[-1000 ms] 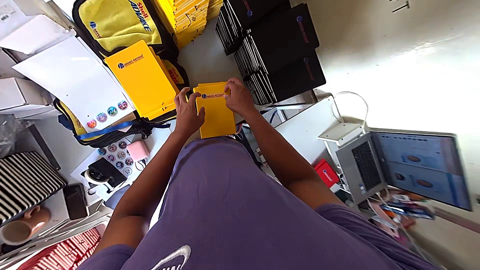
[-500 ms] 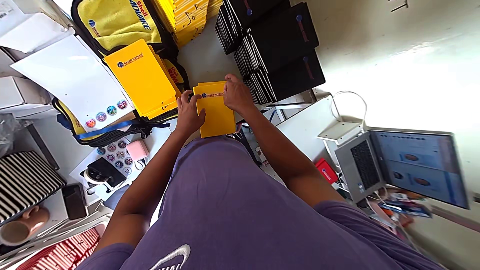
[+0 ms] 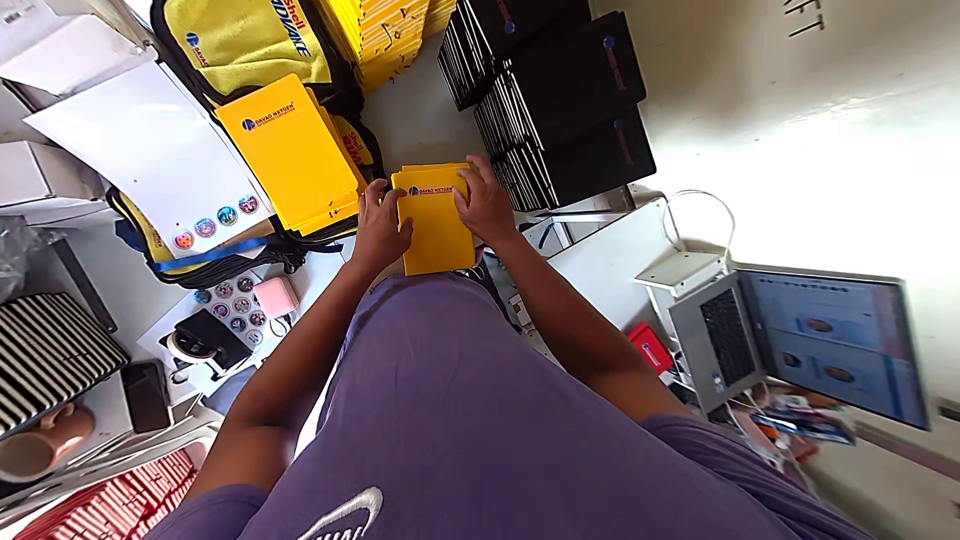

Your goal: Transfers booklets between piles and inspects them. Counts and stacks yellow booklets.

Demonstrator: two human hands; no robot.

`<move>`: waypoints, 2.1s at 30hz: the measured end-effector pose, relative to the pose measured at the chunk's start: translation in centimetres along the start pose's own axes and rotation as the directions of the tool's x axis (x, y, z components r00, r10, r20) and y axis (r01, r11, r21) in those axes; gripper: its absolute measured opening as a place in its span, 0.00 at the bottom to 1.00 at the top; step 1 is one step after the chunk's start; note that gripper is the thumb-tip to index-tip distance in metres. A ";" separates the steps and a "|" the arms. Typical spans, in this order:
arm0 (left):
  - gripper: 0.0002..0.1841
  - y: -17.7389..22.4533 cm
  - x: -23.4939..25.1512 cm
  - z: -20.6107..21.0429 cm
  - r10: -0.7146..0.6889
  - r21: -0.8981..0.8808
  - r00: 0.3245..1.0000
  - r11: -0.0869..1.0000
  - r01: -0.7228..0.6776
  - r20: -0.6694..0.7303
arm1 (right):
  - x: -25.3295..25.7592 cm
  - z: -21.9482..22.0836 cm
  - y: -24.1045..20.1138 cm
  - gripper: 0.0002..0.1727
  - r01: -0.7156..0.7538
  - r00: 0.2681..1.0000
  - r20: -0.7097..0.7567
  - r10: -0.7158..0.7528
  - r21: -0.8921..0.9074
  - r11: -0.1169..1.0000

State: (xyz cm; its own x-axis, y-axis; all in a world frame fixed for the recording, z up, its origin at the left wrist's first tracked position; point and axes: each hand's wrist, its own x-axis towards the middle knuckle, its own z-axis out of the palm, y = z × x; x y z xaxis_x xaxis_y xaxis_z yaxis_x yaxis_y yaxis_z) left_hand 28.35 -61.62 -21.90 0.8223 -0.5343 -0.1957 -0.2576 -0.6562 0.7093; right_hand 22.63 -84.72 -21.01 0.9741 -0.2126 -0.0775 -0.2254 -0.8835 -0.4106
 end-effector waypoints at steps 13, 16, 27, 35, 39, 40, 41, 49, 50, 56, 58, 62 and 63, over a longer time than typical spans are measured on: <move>0.24 0.0 0.0 0.0 0.000 0.016 0.999 1.000 0.000 0.047 | 0.9 0.2 -1.2 0.11 -0.093 0.995 -0.026 0.092 -0.028 0.995; 0.32 0.3 0.0 0.1 -0.042 -0.042 0.998 0.998 0.044 0.052 | 0.9 0.1 -1.4 0.12 -0.091 0.996 -0.009 0.090 -0.039 0.995; 0.39 -1.3 -0.7 1.9 -0.258 -0.268 0.939 0.911 0.315 0.227 | -1.5 -0.8 2.3 0.26 -0.570 0.727 0.217 0.651 0.720 0.396; 0.17 0.3 -0.6 0.3 -0.310 -0.069 0.935 0.943 0.326 0.174 | -3.8 -0.1 2.7 0.27 -0.490 0.846 0.088 0.526 0.518 0.701; 0.19 0.9 -0.9 -0.3 -0.290 -0.054 0.933 0.950 0.307 0.214 | -4.2 0.3 -0.5 0.26 -0.356 0.934 0.088 0.347 0.331 0.874; 0.22 1.2 -1.1 -0.3 -0.268 -0.061 0.936 0.956 0.288 0.230 | -4.4 0.6 -1.2 0.29 -0.360 0.933 0.097 0.347 0.306 0.881; 0.26 1.4 -1.3 -0.2 -0.245 -0.053 0.936 0.962 0.266 0.251 | -4.7 1.1 -1.7 0.33 -0.365 0.930 0.086 0.356 0.297 0.882; 0.25 4.8 -3.0 1.1 -0.243 -0.599 0.949 0.737 0.314 0.199 | -5.6 -0.5 -2.1 0.32 -0.376 0.891 -0.014 0.454 0.537 0.755; 0.23 5.0 -2.9 0.9 -0.207 -0.661 0.965 0.703 0.263 0.163 | -5.7 -1.2 -2.7 0.29 -0.314 0.916 -0.023 0.401 0.580 0.751; 0.23 2.9 -1.0 -5.0 -0.231 -0.608 0.951 0.791 0.062 -0.203 | -2.8 -2.4 -2.2 0.19 -0.161 0.983 -0.016 0.185 0.425 0.891; 0.25 1.2 0.0 -7.7 -0.272 -0.566 0.908 0.823 0.049 -0.317 | -1.6 -1.0 -0.8 0.21 -0.155 0.987 -0.008 0.162 0.259 0.953; 0.25 -3.5 1.6 -11.5 -0.362 -0.497 0.820 0.861 0.111 -0.444 | -0.7 1.1 0.2 0.24 -0.133 0.991 0.030 0.130 0.143 0.981; 0.24 -4.8 1.9 -12.0 -0.372 -0.492 0.808 0.863 0.119 -0.457 | -0.6 1.3 0.1 0.23 -0.138 0.990 0.042 0.134 0.139 0.981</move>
State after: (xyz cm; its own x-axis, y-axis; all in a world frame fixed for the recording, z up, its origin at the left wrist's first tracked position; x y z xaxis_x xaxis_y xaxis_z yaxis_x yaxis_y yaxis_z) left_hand 37.26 -53.15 -17.53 0.9921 0.0554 -0.1124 0.1249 -0.3675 0.9216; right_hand 22.04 -84.13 -22.18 0.9352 -0.3109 -0.1699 -0.3531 -0.7792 -0.5179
